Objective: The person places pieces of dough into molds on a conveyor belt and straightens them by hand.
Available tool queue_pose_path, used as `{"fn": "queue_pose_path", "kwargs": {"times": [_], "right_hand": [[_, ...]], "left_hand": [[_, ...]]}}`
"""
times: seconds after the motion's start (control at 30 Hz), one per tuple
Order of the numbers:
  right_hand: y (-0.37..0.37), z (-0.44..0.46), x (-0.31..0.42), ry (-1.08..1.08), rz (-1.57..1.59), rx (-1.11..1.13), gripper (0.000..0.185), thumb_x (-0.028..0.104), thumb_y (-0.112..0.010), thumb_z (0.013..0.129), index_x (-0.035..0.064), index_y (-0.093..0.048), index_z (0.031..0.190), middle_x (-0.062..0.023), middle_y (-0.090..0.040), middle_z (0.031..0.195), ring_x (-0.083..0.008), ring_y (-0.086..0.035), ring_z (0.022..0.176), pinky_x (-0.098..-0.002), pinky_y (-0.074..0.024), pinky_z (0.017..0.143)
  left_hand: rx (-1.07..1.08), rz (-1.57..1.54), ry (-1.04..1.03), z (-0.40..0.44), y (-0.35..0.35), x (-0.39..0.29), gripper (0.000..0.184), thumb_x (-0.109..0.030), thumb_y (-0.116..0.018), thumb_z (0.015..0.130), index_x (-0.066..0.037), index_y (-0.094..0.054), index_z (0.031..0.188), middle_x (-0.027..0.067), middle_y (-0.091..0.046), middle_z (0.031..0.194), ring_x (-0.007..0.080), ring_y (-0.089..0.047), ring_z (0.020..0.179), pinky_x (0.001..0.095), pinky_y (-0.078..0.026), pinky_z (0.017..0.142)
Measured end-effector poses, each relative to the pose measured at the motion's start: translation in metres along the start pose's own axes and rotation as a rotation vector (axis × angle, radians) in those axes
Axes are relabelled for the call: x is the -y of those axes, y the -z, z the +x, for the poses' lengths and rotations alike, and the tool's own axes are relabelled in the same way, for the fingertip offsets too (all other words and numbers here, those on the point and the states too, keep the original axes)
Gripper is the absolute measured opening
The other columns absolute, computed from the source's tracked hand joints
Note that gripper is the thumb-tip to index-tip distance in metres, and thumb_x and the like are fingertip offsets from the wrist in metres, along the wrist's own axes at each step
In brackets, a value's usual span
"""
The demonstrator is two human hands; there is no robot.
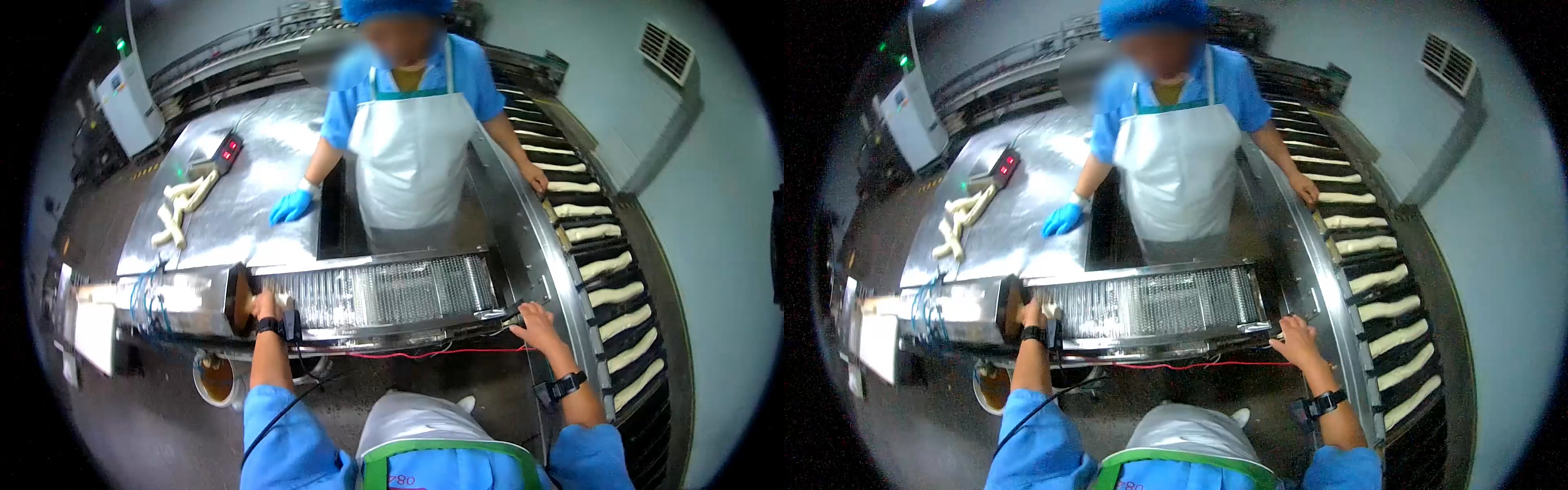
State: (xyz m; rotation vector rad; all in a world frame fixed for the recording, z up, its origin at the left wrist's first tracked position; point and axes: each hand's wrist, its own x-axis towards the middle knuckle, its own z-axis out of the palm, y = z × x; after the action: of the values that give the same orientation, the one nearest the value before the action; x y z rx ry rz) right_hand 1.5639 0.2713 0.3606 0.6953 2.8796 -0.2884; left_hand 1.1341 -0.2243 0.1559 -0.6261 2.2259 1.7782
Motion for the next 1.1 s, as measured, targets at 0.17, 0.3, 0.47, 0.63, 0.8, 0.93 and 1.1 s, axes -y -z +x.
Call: {"fn": "queue_pose_path", "kwargs": {"times": [0.17,0.3,0.47,0.63,0.8,0.93,1.1], "right_hand": [[-0.009,-0.022,-0.009,-0.138,0.061,0.052,0.057,0.035,-0.057,0.071,0.001,-0.042,0.114,-0.0136,-0.039,0.12,-0.0279,-0.029,0.117,-0.0474,-0.0251,0.089],[-0.036,-0.045,-0.018,-0.125,0.068,0.01,0.051,0.034,-0.055,0.071,0.0012,-0.046,0.109,-0.014,-0.042,0.114,-0.0276,-0.035,0.109,-0.0464,-0.0287,0.086],[-0.044,-0.078,-0.026,-0.227,0.176,0.082,0.052,0.031,-0.058,0.071,0.0009,-0.045,0.111,-0.0123,-0.041,0.116,-0.0264,-0.032,0.112,-0.0436,-0.028,0.086],[-0.062,-0.101,-0.045,-0.252,0.198,-0.076,0.045,0.032,-0.058,0.069,0.0013,-0.051,0.102,-0.0109,-0.046,0.105,-0.0265,-0.039,0.104,-0.0437,-0.0325,0.079],[-0.057,-0.132,-0.075,-0.33,0.322,-0.075,0.048,0.028,-0.057,0.071,0.0014,-0.046,0.109,-0.0095,-0.041,0.116,-0.025,-0.034,0.11,-0.0435,-0.0297,0.086],[-0.048,-0.176,-0.102,-0.319,0.543,-0.207,0.048,0.027,-0.055,0.074,0.0001,-0.042,0.112,-0.0118,-0.04,0.116,-0.0276,-0.037,0.11,-0.0404,-0.0312,0.088],[-0.038,-0.262,-0.139,-0.411,0.514,-0.429,0.047,0.025,-0.053,0.076,-0.0017,-0.041,0.112,-0.0149,-0.043,0.113,-0.0306,-0.042,0.104,-0.0343,-0.0341,0.088]], "left_hand": [[-0.726,0.095,0.504,-0.054,-0.038,-0.054,0.038,-0.029,-0.056,0.072,-0.004,-0.052,0.101,0.0128,-0.052,0.104,0.0298,-0.05,0.095,0.0354,-0.042,0.081],[-0.29,0.822,0.13,-0.117,-0.024,-0.091,0.031,-0.028,-0.049,0.078,-0.005,-0.054,0.098,0.0125,-0.056,0.095,0.0271,-0.053,0.089,0.0391,-0.043,0.072],[0.05,0.828,-0.503,-0.107,0.019,-0.059,0.024,-0.018,-0.05,0.074,0.0,-0.052,0.09,0.013,-0.057,0.081,0.023,-0.057,0.069,0.0328,-0.046,0.059],[0.44,0.207,-0.525,-0.149,0.047,-0.079,0.035,-0.007,-0.049,0.073,0.005,-0.04,0.105,0.0168,-0.049,0.091,0.0209,-0.053,0.074,0.0312,-0.047,0.066],[0.515,-0.016,-0.402,-0.294,-0.06,-0.154,0.042,-0.006,-0.049,0.071,0.007,-0.037,0.11,0.0202,-0.048,0.098,0.0246,-0.051,0.084,0.0362,-0.045,0.073],[0.792,-0.16,-0.319,-0.388,-0.151,-0.191,0.047,-0.005,-0.048,0.07,0.009,-0.034,0.113,0.023,-0.046,0.104,0.0276,-0.05,0.093,0.0402,-0.043,0.079],[1.51,-0.324,0.083,-0.53,-0.283,-0.211,0.04,-0.005,-0.047,0.075,0.012,-0.038,0.11,0.0227,-0.045,0.11,0.0284,-0.047,0.1,0.0401,-0.037,0.09]]}}
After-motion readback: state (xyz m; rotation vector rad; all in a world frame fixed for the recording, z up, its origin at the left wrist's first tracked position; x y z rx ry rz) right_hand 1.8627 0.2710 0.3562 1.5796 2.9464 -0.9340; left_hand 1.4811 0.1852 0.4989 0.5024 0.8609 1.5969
